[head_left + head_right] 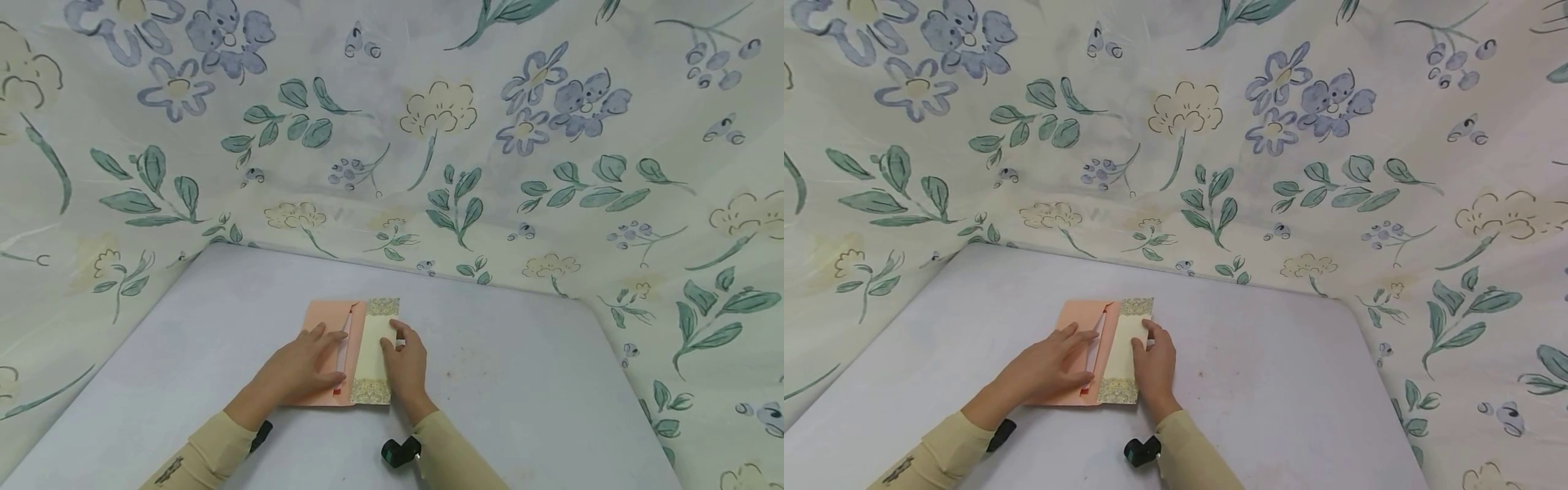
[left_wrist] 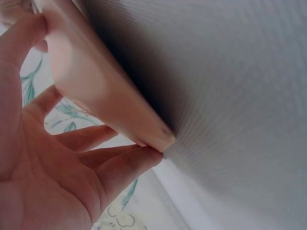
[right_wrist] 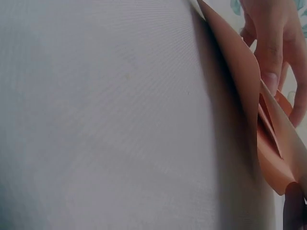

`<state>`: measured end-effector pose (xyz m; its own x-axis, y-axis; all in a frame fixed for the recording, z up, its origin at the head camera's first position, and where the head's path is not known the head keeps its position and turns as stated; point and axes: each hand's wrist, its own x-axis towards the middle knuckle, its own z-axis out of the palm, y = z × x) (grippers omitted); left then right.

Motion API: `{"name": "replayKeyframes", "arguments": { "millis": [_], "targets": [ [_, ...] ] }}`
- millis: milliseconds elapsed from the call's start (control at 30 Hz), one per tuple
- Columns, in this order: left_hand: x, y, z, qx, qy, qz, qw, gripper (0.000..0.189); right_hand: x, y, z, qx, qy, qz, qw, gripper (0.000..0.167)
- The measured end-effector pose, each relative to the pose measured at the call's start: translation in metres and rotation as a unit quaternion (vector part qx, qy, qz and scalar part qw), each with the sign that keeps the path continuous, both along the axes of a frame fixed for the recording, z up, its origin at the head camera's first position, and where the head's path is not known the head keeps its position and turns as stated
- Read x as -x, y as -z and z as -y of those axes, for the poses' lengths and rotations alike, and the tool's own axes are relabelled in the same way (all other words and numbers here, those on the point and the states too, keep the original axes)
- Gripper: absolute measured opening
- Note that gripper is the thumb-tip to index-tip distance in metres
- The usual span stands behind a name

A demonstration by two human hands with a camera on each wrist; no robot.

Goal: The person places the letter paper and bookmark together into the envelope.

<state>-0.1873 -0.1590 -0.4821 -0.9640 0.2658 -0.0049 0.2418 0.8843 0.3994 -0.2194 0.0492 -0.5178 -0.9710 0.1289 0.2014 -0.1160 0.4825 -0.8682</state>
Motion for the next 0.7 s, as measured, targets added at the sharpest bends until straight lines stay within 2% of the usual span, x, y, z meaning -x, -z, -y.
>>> {"name": "replayKeyframes", "arguments": {
  "millis": [500,700],
  "targets": [
    [0.0,-0.002,0.0,-0.002,0.0,0.004,1.0,0.076,-0.002,-0.002,0.01,-0.039,-0.005,0.007,0.9992,0.038],
    [0.0,-0.002,0.001,-0.006,0.004,-0.002,1.0,0.075,-0.002,0.0,0.013,-0.039,-0.009,0.012,0.9991,0.038]
  ]
}}
